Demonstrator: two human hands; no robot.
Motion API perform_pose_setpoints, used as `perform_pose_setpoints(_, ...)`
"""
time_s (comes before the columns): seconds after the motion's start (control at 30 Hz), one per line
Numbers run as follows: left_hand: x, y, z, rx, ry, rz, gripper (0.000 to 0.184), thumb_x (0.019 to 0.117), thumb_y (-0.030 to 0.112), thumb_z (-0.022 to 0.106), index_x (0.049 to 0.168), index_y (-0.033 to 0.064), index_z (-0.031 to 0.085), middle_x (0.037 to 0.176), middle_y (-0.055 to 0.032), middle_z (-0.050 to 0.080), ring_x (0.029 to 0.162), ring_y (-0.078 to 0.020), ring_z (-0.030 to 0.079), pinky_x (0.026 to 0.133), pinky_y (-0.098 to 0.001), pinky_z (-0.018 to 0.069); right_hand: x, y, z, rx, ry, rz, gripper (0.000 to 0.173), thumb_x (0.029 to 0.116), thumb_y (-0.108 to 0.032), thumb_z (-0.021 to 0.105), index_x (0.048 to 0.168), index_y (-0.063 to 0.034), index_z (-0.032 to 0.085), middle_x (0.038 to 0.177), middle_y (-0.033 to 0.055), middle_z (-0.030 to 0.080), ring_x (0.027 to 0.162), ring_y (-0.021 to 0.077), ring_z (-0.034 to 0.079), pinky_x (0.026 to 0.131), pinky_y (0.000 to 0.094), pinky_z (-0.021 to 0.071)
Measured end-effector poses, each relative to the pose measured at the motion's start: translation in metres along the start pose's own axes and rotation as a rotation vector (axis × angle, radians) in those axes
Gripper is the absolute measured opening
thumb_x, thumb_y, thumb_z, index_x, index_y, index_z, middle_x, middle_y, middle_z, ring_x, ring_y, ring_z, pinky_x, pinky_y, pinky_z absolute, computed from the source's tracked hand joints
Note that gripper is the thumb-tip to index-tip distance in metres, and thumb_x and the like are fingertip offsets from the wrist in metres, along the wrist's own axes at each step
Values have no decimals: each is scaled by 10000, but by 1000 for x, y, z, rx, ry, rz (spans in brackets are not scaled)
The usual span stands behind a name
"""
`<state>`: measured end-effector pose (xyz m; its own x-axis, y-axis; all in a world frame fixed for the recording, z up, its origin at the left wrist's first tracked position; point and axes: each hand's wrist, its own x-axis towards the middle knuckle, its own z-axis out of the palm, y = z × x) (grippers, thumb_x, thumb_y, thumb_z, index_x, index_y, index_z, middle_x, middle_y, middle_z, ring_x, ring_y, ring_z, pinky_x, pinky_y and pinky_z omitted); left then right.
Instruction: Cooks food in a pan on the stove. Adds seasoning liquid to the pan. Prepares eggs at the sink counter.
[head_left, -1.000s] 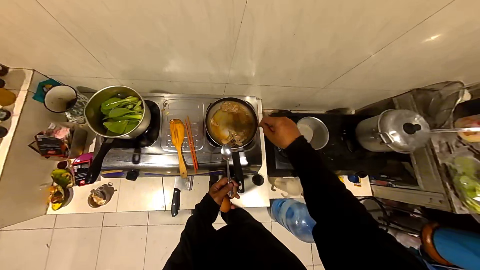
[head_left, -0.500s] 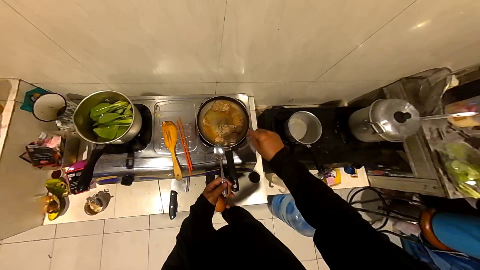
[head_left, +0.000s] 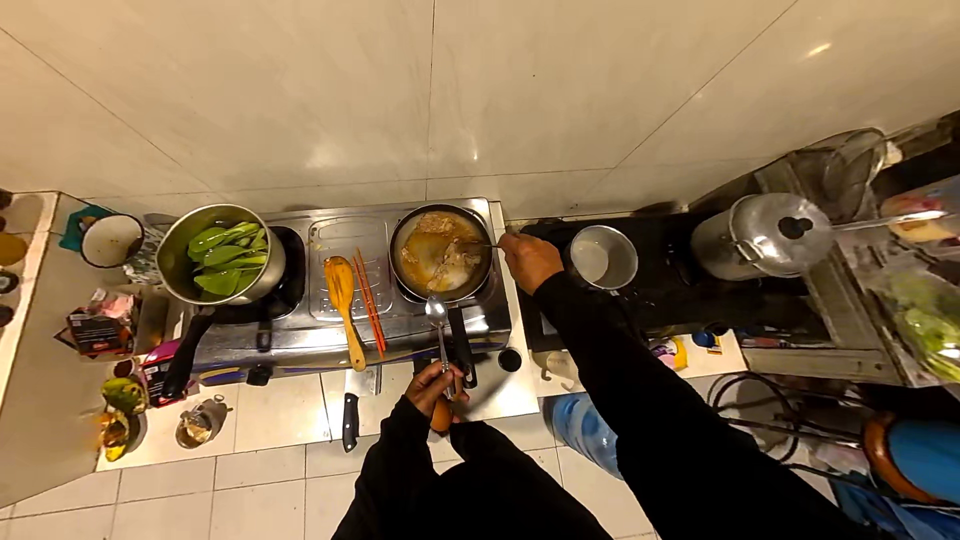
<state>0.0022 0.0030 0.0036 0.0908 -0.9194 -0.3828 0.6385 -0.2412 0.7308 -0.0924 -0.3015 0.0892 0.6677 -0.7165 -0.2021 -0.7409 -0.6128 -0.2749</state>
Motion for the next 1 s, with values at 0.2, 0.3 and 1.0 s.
perform_pose_setpoints(0.2, -1, -1, 1, -25, -8, 13, 231, 988, 208, 560, 1121, 56, 671, 923, -121, 753, 749, -243, 753, 506, -361, 609, -20, -5, 6, 6, 74, -19, 278, 1048, -101, 513, 1257, -34, 684, 1104, 262, 684, 1041, 454, 682, 859, 625, 555)
perform_pose_setpoints(0.3, -2, 0, 2, -27, 6, 24, 220, 988, 192, 552, 1112, 49, 664, 917, -115, 748, 740, -236, 749, 501, -357, 606, -39, -10, 9, 19, 35, -33, 260, 1024, -92, 559, 1232, -41, 706, 1064, 244, 692, 1004, 440, 689, 840, 623, 560)
perform_pose_setpoints(1.0, 1, -4, 3, -6, -20, 35, 218, 999, 183, 529, 1121, 54, 656, 925, -100, 749, 744, -219, 747, 517, -345, 609, -27, -34, 25, 84, 139, -138, 269, 1014, -58, 570, 1250, -37, 699, 1133, 264, 670, 1061, 448, 672, 874, 603, 566)
